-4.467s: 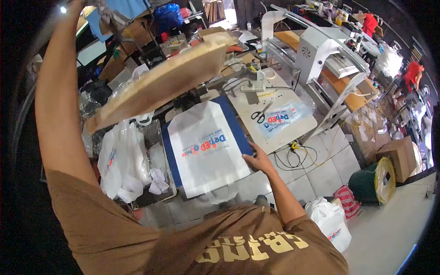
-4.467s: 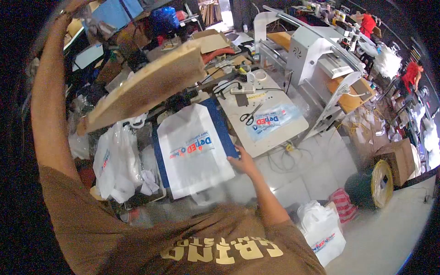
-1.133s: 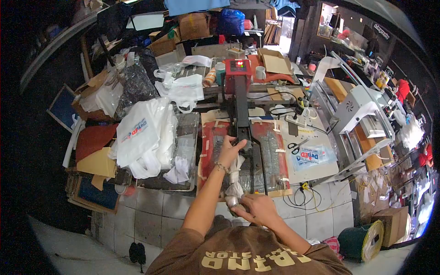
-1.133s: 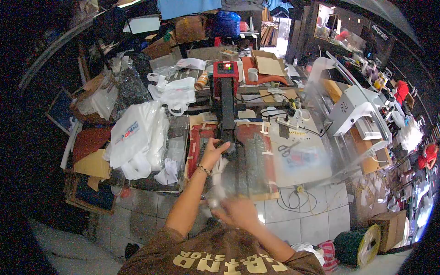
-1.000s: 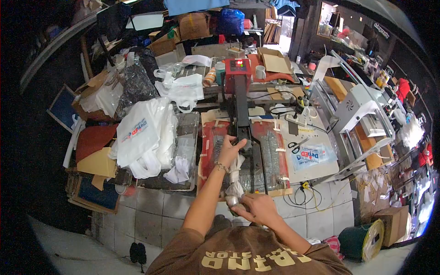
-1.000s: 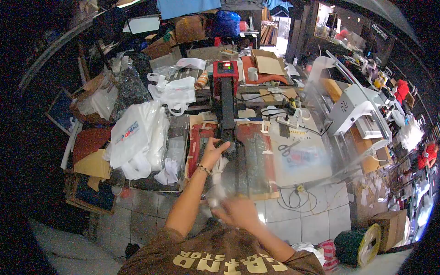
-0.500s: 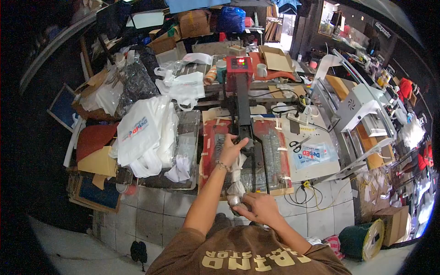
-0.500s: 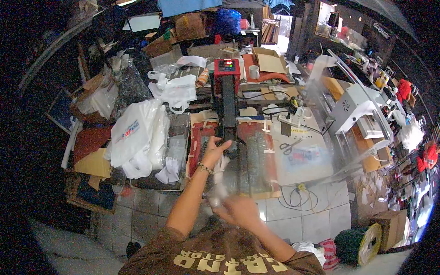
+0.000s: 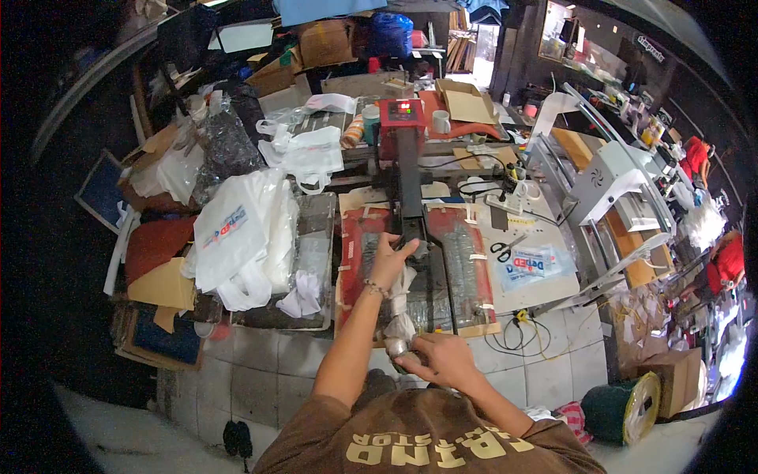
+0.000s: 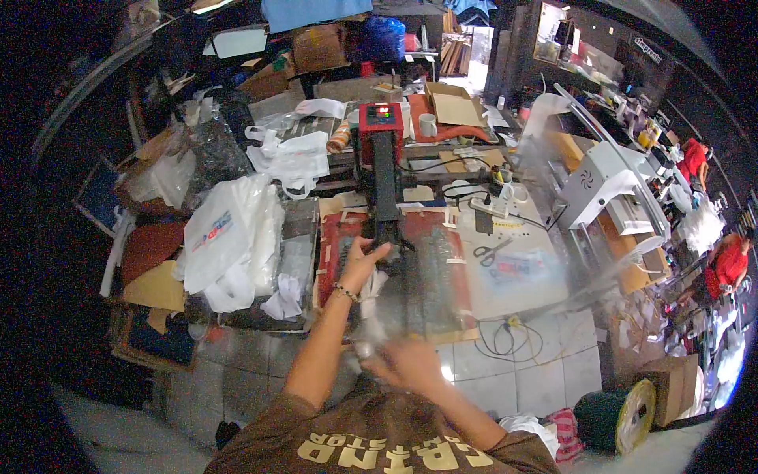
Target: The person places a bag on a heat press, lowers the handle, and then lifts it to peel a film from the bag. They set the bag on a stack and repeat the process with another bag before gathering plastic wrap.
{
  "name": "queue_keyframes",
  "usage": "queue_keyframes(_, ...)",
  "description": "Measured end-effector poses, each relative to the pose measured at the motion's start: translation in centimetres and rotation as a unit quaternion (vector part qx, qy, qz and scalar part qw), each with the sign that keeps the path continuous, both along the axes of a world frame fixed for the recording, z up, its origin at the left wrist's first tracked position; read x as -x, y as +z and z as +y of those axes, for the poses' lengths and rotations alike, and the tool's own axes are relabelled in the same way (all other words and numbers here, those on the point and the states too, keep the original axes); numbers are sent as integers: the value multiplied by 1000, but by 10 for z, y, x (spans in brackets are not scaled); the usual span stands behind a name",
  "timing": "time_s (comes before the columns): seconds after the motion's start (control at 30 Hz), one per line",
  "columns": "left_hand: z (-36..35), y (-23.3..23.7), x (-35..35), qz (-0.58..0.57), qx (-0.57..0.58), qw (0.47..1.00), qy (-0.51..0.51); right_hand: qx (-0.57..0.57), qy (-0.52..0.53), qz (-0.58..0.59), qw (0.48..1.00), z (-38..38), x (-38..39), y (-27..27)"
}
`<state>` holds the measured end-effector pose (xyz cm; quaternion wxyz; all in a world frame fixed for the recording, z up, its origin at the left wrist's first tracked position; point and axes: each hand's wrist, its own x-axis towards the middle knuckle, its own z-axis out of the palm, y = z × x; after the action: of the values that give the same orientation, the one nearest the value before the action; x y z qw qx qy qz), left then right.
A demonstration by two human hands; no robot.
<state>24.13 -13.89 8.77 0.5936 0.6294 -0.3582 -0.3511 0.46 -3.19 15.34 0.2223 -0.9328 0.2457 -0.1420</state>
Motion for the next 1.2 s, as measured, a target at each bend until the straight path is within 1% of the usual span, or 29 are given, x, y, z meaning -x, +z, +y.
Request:
queue_keyframes(0.1,6,14,5,-16,1,1000,11,-3,2,5,1000,1,-1,3)
queue_keyframes(0.4,4,9,2,-19,7,1000,16,-22,9,8,1000,0,-1,9)
queue_keyframes(0.5,5,10,1,-48,-9,999,16,-25,10,-1,1000,1,-1,10)
queue_keyframes(0.57,3,5,2,-75,7,996,42,-27,15,-9,999,1,-2,10)
queue_keyframes(0.7,4,5,1,-66,-5,997,32,-31,20,6,999,1,-2,12)
queue_keyframes(0.77,5,10,4,5,23,1000,14,-31,22,12,999,1,-3,10)
queue_keyframes(0.8,6,12,4,8,19,1000,14,3,17,-9,1000,1,-3,7)
queue_keyframes(0.83,7,15,3,-31,0,999,17,35,13,-28,999,2,-3,5)
queue_keyframes(0.87,8,17,3,-70,-18,997,19,30,14,-24,999,3,-2,6)
queue_keyframes(0.93,4,8,0,-60,-18,998,19,27,18,-42,999,1,-4,9)
queue_keyframes(1.0,-1,-4,-2,-26,12,999,23,19,20,-38,999,1,-4,12)
queue_keyframes(1.1,-6,-16,-4,-11,19,999,23,15,23,-32,999,0,-3,10)
queue_keyframes(1.2,2,5,0,-34,4,999,20,16,28,-29,999,-1,-4,9)
